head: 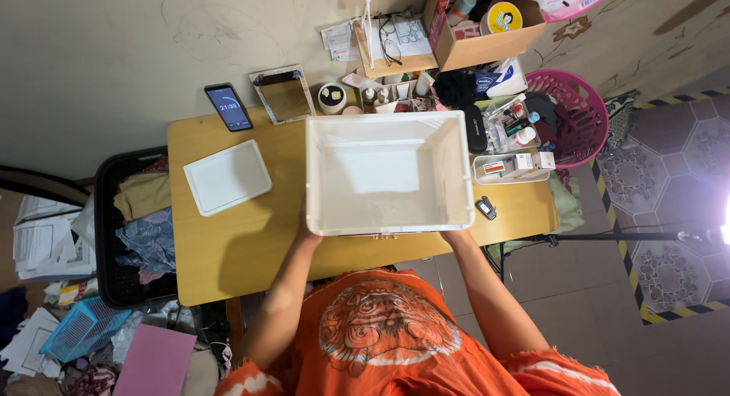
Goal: The person assembles a small white plastic storage unit with bamboo-style doors. They place the doors into the bottom compartment, stack the upper compartment on top, and secure the lid. The unit is then rotated and the doors are opened and closed to test the fit.
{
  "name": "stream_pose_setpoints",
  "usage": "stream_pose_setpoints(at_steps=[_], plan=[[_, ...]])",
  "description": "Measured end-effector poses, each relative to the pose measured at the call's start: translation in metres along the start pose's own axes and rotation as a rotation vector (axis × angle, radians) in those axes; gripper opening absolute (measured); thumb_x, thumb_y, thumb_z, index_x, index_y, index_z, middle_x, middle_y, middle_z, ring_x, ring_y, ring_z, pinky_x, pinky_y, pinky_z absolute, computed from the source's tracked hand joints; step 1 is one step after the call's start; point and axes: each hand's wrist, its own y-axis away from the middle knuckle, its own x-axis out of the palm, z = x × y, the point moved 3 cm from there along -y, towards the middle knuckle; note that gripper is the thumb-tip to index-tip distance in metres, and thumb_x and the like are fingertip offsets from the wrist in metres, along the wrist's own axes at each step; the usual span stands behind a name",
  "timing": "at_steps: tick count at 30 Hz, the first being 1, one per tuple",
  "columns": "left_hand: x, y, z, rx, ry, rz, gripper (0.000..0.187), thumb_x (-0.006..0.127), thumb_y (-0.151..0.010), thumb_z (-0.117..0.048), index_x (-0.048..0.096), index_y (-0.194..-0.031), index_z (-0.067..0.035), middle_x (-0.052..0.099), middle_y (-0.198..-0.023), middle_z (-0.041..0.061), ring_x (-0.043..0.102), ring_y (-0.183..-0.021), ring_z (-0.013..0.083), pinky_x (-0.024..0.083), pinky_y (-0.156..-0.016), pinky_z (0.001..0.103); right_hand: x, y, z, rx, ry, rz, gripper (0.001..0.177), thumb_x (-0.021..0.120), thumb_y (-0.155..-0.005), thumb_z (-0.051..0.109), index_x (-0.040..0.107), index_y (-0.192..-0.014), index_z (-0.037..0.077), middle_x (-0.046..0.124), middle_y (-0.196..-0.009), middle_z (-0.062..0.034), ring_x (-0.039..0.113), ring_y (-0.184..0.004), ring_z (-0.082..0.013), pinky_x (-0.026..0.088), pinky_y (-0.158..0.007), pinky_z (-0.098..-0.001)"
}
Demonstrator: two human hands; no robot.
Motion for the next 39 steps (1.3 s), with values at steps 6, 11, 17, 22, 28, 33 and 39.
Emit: stream_pose_setpoints(at_steps=[6, 11, 17, 22, 28, 33, 39], plan=[[-0.022, -0.001, -0.022, -0.021, -0.021, 0.013, 0.054, 0.045, -0.109, -0.041, 0.047, -0.146, -0.001, 0.058, -0.132, 0.011, 0.058, -0.118, 0.0216, 0.049, -0.098, 0.038, 0.027, -0.011, -0.019, 0.042, 0.047, -0.063, 0.046, 0.062, -0.102, 0.017, 0.052, -0.142, -0.001, 0.065, -0.129, -0.0139, 0.068, -0.111, -0.0250, 0.059, -0.092, -0.0420], [-0.027, -0.002, -0.045, -0.012, -0.024, 0.023, 0.059, 0.046, -0.107, -0.042, 0.042, -0.150, -0.001, 0.054, -0.139, 0.012, 0.054, -0.126, 0.0219, 0.044, -0.105, 0.038, 0.035, -0.018, -0.037, 0.055, -0.080, -0.091, 0.044, 0.058, -0.104, 0.021, 0.052, -0.142, 0.000, 0.065, -0.131, -0.0130, 0.068, -0.113, -0.0232, 0.060, -0.093, -0.0390], [0.005, -0.001, -0.091, 0.051, -0.029, 0.051, 0.065, 0.046, -0.106, -0.044, 0.037, -0.155, -0.001, 0.049, -0.148, 0.012, 0.048, -0.136, 0.0223, 0.038, -0.114, 0.037, 0.062, -0.025, -0.004, -0.027, 0.199, -0.043, 0.045, 0.056, -0.106, 0.020, 0.049, -0.146, 0.000, 0.063, -0.134, -0.0099, 0.064, -0.117, -0.0195, 0.056, -0.096, -0.0365], [0.060, 0.002, -0.159, 0.210, -0.095, 0.132, 0.071, 0.047, -0.104, -0.045, 0.033, -0.159, -0.001, 0.045, -0.156, 0.012, 0.043, -0.144, 0.0227, 0.033, -0.121, 0.037, 0.136, -0.022, 0.112, -0.295, 0.287, 0.104, 0.062, 0.050, -0.106, 0.035, 0.036, -0.157, 0.003, 0.047, -0.155, -0.0079, 0.047, -0.141, -0.0183, 0.039, -0.117, -0.0352], [0.106, 0.001, -0.214, 0.420, -0.356, 0.210, 0.081, 0.052, -0.101, -0.041, 0.027, -0.164, 0.003, 0.041, -0.163, 0.016, 0.038, -0.152, 0.0251, 0.026, -0.128, 0.037, 0.220, -0.026, 0.215, -0.364, 0.160, 0.206, 0.074, 0.052, -0.105, 0.034, 0.023, -0.163, -0.001, 0.033, -0.169, -0.0156, 0.031, -0.159, -0.0255, 0.022, -0.131, -0.0385], [0.107, -0.003, -0.213, 0.387, -0.404, 0.171, 0.086, 0.056, -0.097, -0.036, 0.024, -0.165, 0.004, 0.042, -0.164, 0.019, 0.038, -0.154, 0.0266, 0.025, -0.128, 0.037, 0.236, -0.025, 0.224, -0.332, 0.338, 0.135, 0.080, 0.051, -0.089, 0.016, 0.027, -0.163, -0.004, 0.038, -0.166, -0.0195, 0.036, -0.154, -0.0279, 0.023, -0.128, -0.0380], [0.099, -0.003, -0.207, 0.370, -0.342, 0.191, 0.087, 0.058, -0.096, -0.036, 0.022, -0.165, 0.003, 0.034, -0.169, 0.018, 0.032, -0.157, 0.0264, 0.022, -0.130, 0.037, 0.230, -0.026, 0.214, -0.344, 0.345, 0.097, 0.083, 0.053, -0.089, 0.023, 0.028, -0.163, -0.004, 0.037, -0.168, -0.0184, 0.034, -0.156, -0.0262, 0.021, -0.129, -0.0364]])
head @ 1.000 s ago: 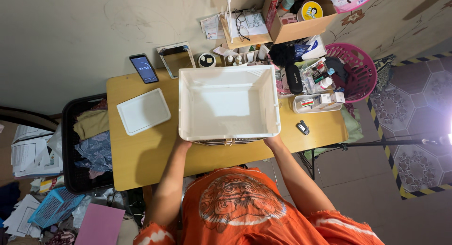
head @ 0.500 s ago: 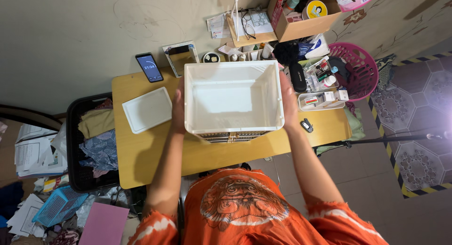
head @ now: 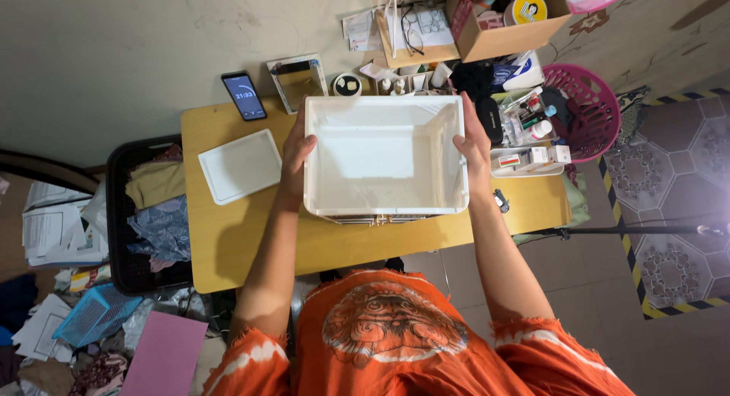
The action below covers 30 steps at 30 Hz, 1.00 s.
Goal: The person assembles a small white plastic storage unit with bamboo-style doors. They place the doors into the bottom compartment, stack the upper compartment on top, and secure the lid. The unit is then rotated and the doors are opened and closed to test the fit.
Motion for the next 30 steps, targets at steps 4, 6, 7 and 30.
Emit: stream_pose_setpoints(at_steps=[4, 6, 7, 30], plan=[[0.002, -0.001, -0.003, -0.043, 0.000, -0.035, 0.088, 0.058, -0.094, -0.036, 0.022, -0.165, 0.003, 0.033, -0.169, 0.018, 0.029, -0.158, 0.0265, 0.020, -0.129, 0.037, -0.003, -0.001, -0.001, -0.019, 0.049, 0.005, 0.084, 0.054, -0.090, 0.028, 0.028, -0.163, -0.005, 0.036, -0.169, -0.0182, 0.031, -0.157, -0.0257, 0.018, -0.130, -0.0372], [0.004, 0.000, -0.005, -0.048, 0.021, -0.031, 0.088, 0.058, -0.095, -0.035, 0.022, -0.165, 0.003, 0.032, -0.170, 0.018, 0.028, -0.159, 0.0267, 0.020, -0.129, 0.038, -0.003, -0.001, -0.001, -0.029, 0.066, 0.017, 0.084, 0.054, -0.091, 0.030, 0.028, -0.163, -0.005, 0.037, -0.168, -0.0184, 0.033, -0.157, -0.0262, 0.018, -0.130, -0.0377], [0.006, 0.001, -0.006, -0.051, 0.019, -0.035, 0.088, 0.058, -0.094, -0.035, 0.022, -0.165, 0.003, 0.032, -0.170, 0.018, 0.028, -0.159, 0.0269, 0.020, -0.129, 0.038, -0.004, 0.000, -0.001, -0.034, 0.074, 0.023, 0.084, 0.054, -0.092, 0.030, 0.028, -0.163, -0.005, 0.037, -0.168, -0.0186, 0.034, -0.156, -0.0265, 0.018, -0.130, -0.0380], [-0.078, 0.133, 0.162, -0.206, 0.102, -0.547, 0.068, 0.032, -0.109, -0.043, 0.030, -0.159, 0.002, 0.032, -0.167, 0.015, 0.029, -0.156, 0.0253, 0.020, -0.126, 0.040, -0.106, 0.116, -0.196, 0.251, -0.024, -0.377, 0.046, 0.043, -0.111, 0.026, 0.043, -0.150, 0.002, 0.053, -0.146, -0.0098, 0.053, -0.132, -0.0214, 0.045, -0.111, -0.0391]])
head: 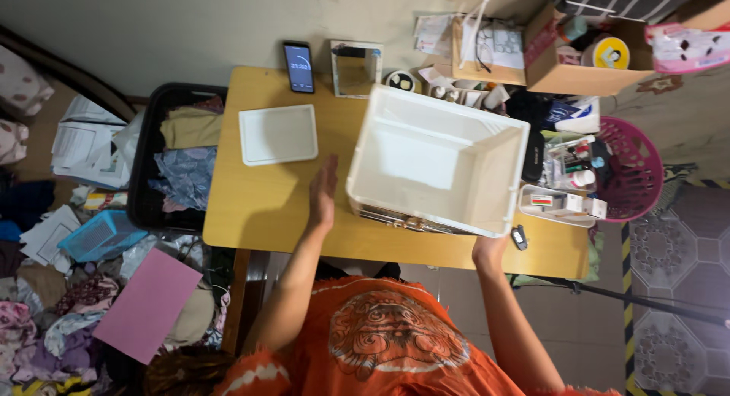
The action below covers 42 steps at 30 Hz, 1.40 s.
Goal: The person assembles a small white plastic storage unit with bamboo-style doors. They place the doors into the bottom compartment, stack the upper compartment on top, and secure the lid. The unit is then rotated and the doors are opened and closed to test the fit.
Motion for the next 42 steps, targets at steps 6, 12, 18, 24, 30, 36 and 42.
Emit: stream_pose_setpoints(at_steps=[6, 12, 18, 24, 30, 36, 42], plan=[[-0.050, -0.003, 0.022, -0.109, 0.013, -0.004, 0.069, 0.036, -0.107, -0.047, 0.031, -0.159, -0.001, 0.033, -0.167, 0.013, 0.027, -0.156, 0.0241, 0.017, -0.126, 0.040, -0.004, 0.074, -0.084, 0.438, 0.105, -0.393, 0.052, 0.040, -0.103, 0.048, 0.050, -0.139, 0.012, 0.057, -0.142, -0.0056, 0.051, -0.128, -0.0218, 0.034, -0.109, -0.0506], [-0.108, -0.022, -0.021, -0.180, -0.032, 0.079, 0.075, 0.043, -0.103, -0.049, 0.033, -0.159, -0.001, 0.030, -0.168, 0.013, 0.027, -0.155, 0.0232, 0.016, -0.125, 0.040, 0.094, 0.149, -0.125, 0.574, 0.144, -0.416, 0.043, 0.052, -0.100, 0.039, 0.056, -0.133, 0.011, 0.063, -0.128, -0.0075, 0.055, -0.112, -0.0210, 0.040, -0.100, -0.0470], [-0.191, -0.050, -0.049, -0.153, -0.157, 0.038, 0.069, 0.045, -0.107, -0.044, 0.037, -0.155, 0.004, 0.039, -0.162, 0.020, 0.036, -0.152, 0.0252, 0.025, -0.124, 0.037, 0.227, 0.175, -0.149, 0.353, 0.224, -0.087, 0.021, 0.065, -0.101, 0.014, 0.074, -0.104, -0.004, 0.073, -0.087, -0.0126, 0.063, -0.078, -0.0197, 0.047, -0.070, -0.0327], [-0.272, -0.082, -0.032, -0.112, -0.563, -0.142, 0.057, 0.048, -0.107, -0.036, 0.053, -0.143, 0.009, 0.055, -0.150, 0.022, 0.050, -0.141, 0.0272, 0.035, -0.118, 0.033, 0.329, 0.151, -0.148, 0.110, 0.625, 0.174, 0.016, 0.067, -0.100, 0.013, 0.071, -0.102, -0.003, 0.075, -0.086, -0.0069, 0.071, -0.081, -0.0133, 0.057, -0.074, -0.0294], [-0.310, -0.116, -0.014, -0.055, -0.685, -0.271, 0.052, 0.057, -0.104, -0.029, 0.053, -0.140, 0.009, 0.063, -0.137, 0.024, 0.061, -0.129, 0.0306, 0.046, -0.109, 0.037, 0.382, 0.083, -0.190, 0.037, 0.785, 0.245, 0.023, 0.071, -0.094, 0.015, 0.074, -0.110, -0.001, 0.074, -0.095, -0.0120, 0.069, -0.080, -0.0186, 0.056, -0.070, -0.0314], [-0.345, -0.143, 0.024, -0.030, -0.989, -0.349, 0.055, 0.064, -0.099, -0.026, 0.053, -0.137, 0.012, 0.054, -0.136, 0.033, 0.050, -0.127, 0.0472, 0.039, -0.108, 0.049, 0.402, 0.020, -0.249, -0.024, 0.864, 0.227, 0.030, 0.068, -0.096, 0.013, 0.068, -0.122, -0.002, 0.072, -0.104, -0.0159, 0.069, -0.081, -0.0228, 0.055, -0.069, -0.0356], [-0.377, -0.157, 0.067, -0.023, -1.066, -0.400, 0.053, 0.066, -0.098, -0.026, 0.056, -0.134, 0.010, 0.056, -0.134, 0.032, 0.052, -0.125, 0.0469, 0.041, -0.109, 0.051, 0.416, -0.012, -0.281, -0.152, 0.997, 0.230, 0.036, 0.070, -0.092, 0.011, 0.067, -0.125, 0.000, 0.065, -0.103, -0.0204, 0.065, -0.088, -0.0314, 0.054, -0.078, -0.0399]])
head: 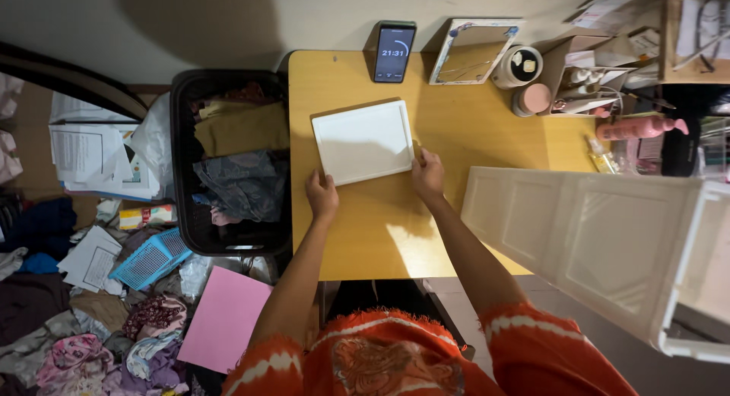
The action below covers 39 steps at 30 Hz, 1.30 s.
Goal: The person assembles a small white plastic storage unit with bamboo-style doors. They place the doors into the bottom compartment, stack the upper compartment on top, and secure the lid. The unit is then rotated and the doors are opened and closed to test the fit.
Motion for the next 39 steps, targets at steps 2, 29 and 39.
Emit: stream_pose_setpoints(at_steps=[2, 29, 39], plan=[[0.004, -0.002, 0.010, -0.067, 0.053, 0.067, 0.050, 0.063, -0.099, -0.025, 0.055, -0.135, 0.009, 0.054, -0.134, 0.031, 0.053, -0.122, 0.0455, 0.043, -0.105, 0.050, 0.007, -0.003, -0.003, 0.046, 0.008, 0.037, 0.027, 0.071, -0.095, 0.013, 0.068, -0.119, 0.001, 0.063, -0.097, -0.0191, 0.063, -0.086, -0.0321, 0.053, -0.078, -0.0411], [-0.065, 0.055, -0.012, 0.009, 0.164, 0.192, 0.030, 0.072, -0.092, -0.013, 0.074, -0.117, 0.003, 0.078, -0.100, 0.019, 0.076, -0.089, 0.0239, 0.058, -0.081, 0.034, -0.021, 0.079, -0.019, 0.254, -0.358, 0.200, 0.029, 0.064, -0.091, 0.007, 0.073, -0.119, 0.005, 0.075, -0.084, -0.0079, 0.063, -0.072, -0.0113, 0.051, -0.065, -0.0312], [-0.127, 0.124, -0.042, -0.128, 0.392, 0.501, 0.037, 0.069, -0.090, -0.003, 0.067, -0.126, 0.005, 0.078, -0.107, 0.011, 0.073, -0.096, 0.0191, 0.057, -0.085, 0.032, -0.096, 0.175, 0.018, 0.262, -0.132, 0.086, 0.037, 0.071, -0.085, 0.006, 0.071, -0.121, -0.001, 0.074, -0.105, -0.0156, 0.072, -0.090, -0.0229, 0.059, -0.079, -0.0341]])
